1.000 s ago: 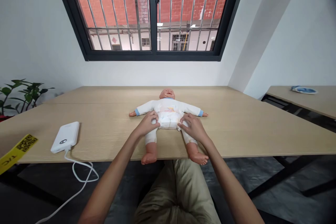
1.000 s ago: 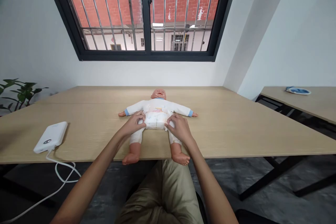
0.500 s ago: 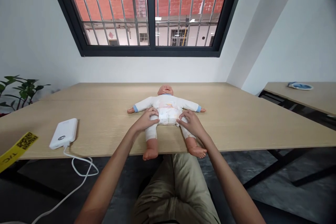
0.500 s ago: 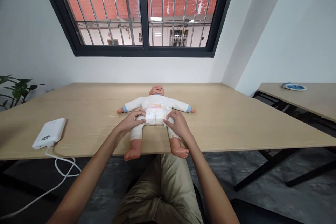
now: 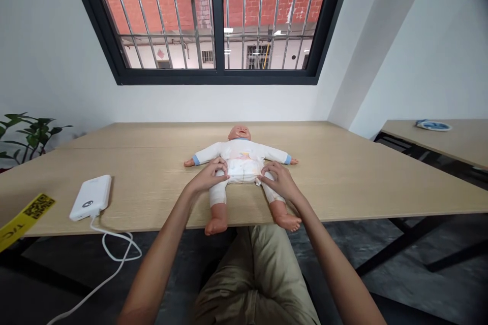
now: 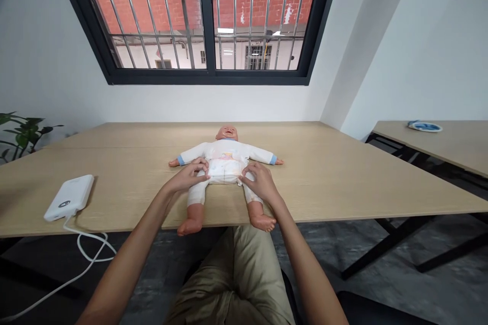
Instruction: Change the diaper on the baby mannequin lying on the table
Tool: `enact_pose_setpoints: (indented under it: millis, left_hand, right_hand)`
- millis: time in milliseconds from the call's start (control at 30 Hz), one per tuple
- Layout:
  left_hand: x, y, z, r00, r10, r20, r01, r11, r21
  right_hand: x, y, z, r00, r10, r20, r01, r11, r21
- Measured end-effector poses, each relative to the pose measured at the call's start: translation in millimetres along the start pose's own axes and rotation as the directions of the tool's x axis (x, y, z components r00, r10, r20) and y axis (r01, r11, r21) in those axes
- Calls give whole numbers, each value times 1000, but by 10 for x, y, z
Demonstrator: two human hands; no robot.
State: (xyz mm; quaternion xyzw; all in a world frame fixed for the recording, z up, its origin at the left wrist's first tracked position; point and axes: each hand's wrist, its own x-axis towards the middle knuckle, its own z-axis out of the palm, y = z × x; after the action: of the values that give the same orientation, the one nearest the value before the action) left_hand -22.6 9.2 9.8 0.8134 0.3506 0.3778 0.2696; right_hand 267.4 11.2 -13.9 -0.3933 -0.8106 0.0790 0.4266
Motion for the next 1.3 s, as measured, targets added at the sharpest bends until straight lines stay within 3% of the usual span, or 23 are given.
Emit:
enact_pose_setpoints:
  millis: [267, 667, 1000, 1300]
  left_hand:
    - [5, -26, 55, 995, -50, -85, 45, 997, -57]
    - [12, -64, 79, 996, -72, -50, 68, 994, -87]
    - [32, -164, 228, 988, -30, -151, 37, 998, 43]
    - [38, -126, 218, 994, -49, -97, 58, 994, 92]
  right_hand:
    - [60, 12, 11, 998, 54, 17, -56, 994, 94]
    - [22, 24, 106, 1000, -10, -21, 13, 993, 119]
    - [14, -4, 116, 998, 62, -16, -56, 965, 255]
    - [0, -23, 105, 995, 96, -5, -91, 959, 268]
